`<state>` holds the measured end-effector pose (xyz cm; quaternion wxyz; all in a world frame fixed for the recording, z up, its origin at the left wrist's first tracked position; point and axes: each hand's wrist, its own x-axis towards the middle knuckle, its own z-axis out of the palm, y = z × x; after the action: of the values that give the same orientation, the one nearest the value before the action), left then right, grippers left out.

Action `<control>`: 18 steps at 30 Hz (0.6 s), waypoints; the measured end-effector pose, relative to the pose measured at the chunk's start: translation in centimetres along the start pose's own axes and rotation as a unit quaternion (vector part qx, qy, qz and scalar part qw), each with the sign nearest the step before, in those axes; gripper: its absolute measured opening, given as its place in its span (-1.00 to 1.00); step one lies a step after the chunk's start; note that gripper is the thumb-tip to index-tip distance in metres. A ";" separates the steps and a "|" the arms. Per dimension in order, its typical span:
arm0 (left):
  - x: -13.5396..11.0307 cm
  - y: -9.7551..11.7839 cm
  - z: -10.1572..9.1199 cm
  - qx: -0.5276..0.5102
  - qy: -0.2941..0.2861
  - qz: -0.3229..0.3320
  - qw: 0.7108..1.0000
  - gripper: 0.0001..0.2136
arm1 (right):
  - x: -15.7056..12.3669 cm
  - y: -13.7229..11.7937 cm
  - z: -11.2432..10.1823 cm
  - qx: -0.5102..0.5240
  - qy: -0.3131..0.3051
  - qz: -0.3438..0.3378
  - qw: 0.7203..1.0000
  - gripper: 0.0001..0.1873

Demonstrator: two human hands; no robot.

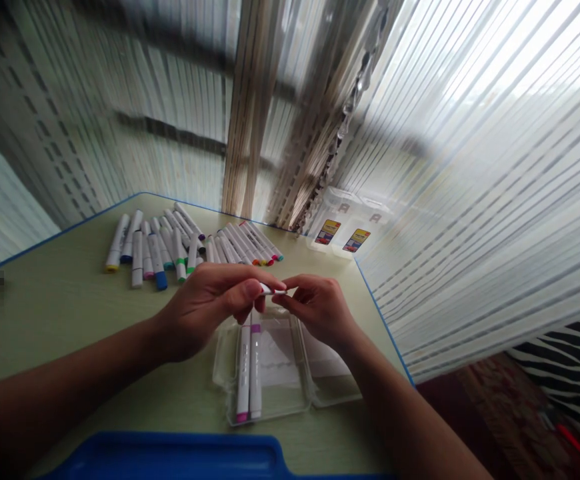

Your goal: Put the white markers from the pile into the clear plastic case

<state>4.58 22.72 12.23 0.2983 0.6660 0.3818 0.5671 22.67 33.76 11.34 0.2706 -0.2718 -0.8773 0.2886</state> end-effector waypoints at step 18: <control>1.0 -0.5 -0.2 -0.161 0.134 -0.096 0.973 -0.70 | 0.1 -0.4 0.0 0.152 -0.016 0.052 0.987 -0.70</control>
<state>4.34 23.83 12.41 0.4009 0.4875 0.3845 0.6736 22.50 33.55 11.62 0.2796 -0.2683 -0.8122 0.4360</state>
